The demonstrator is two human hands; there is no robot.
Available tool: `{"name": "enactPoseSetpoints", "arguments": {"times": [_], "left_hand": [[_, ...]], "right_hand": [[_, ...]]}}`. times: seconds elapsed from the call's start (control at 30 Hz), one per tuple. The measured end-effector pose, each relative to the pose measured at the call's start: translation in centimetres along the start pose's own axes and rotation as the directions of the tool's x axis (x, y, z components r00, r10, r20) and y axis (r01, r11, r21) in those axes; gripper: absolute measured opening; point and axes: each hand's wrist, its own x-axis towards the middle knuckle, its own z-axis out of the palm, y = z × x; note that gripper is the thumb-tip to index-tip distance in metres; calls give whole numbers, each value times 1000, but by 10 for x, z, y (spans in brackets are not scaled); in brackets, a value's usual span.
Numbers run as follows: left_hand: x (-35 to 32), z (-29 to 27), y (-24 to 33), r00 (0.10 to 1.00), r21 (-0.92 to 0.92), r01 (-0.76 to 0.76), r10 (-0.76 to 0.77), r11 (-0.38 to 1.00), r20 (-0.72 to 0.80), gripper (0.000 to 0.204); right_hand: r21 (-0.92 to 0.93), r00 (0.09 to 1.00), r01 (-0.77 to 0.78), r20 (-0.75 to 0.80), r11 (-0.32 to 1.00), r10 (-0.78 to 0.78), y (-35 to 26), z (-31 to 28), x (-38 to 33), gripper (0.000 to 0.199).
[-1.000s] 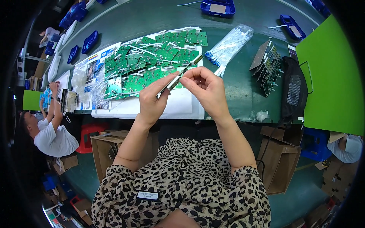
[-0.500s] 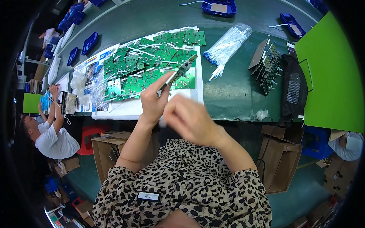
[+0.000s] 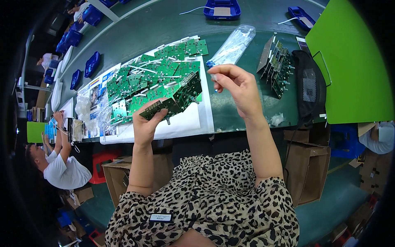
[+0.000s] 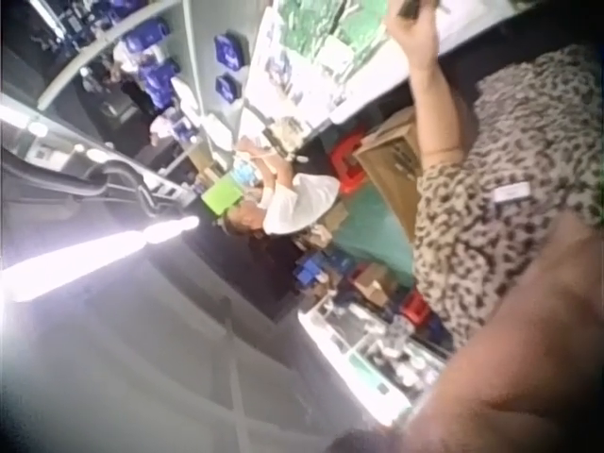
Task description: The person assembles printed circuit boards into plastic housings by hand, integrating electronic components into the housing.
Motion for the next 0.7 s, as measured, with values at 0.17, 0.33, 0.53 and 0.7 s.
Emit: {"name": "enactPoseSetpoints", "arguments": {"times": [0.17, 0.33, 0.53, 0.7], "left_hand": [[-2, 2, 8, 981, 139, -155, 136, 978, 138, 32], [-1, 2, 8, 956, 239, -242, 189, 940, 226, 37], [-8, 14, 3, 982, 263, -175, 148, 949, 117, 31], [-8, 7, -8, 998, 156, 16, -5, 988, -65, 25]], "right_hand": [[49, 997, -69, 48, 996, 67, 2, 3, 2, 13], [-89, 989, -140, 43, 986, 144, 2, 5, 0, 10], [-470, 997, 40, -44, 882, -68, 10, 17, -8, 12], [-777, 921, 301, 86, 553, -380, 9, 33, -22, 12]]}}
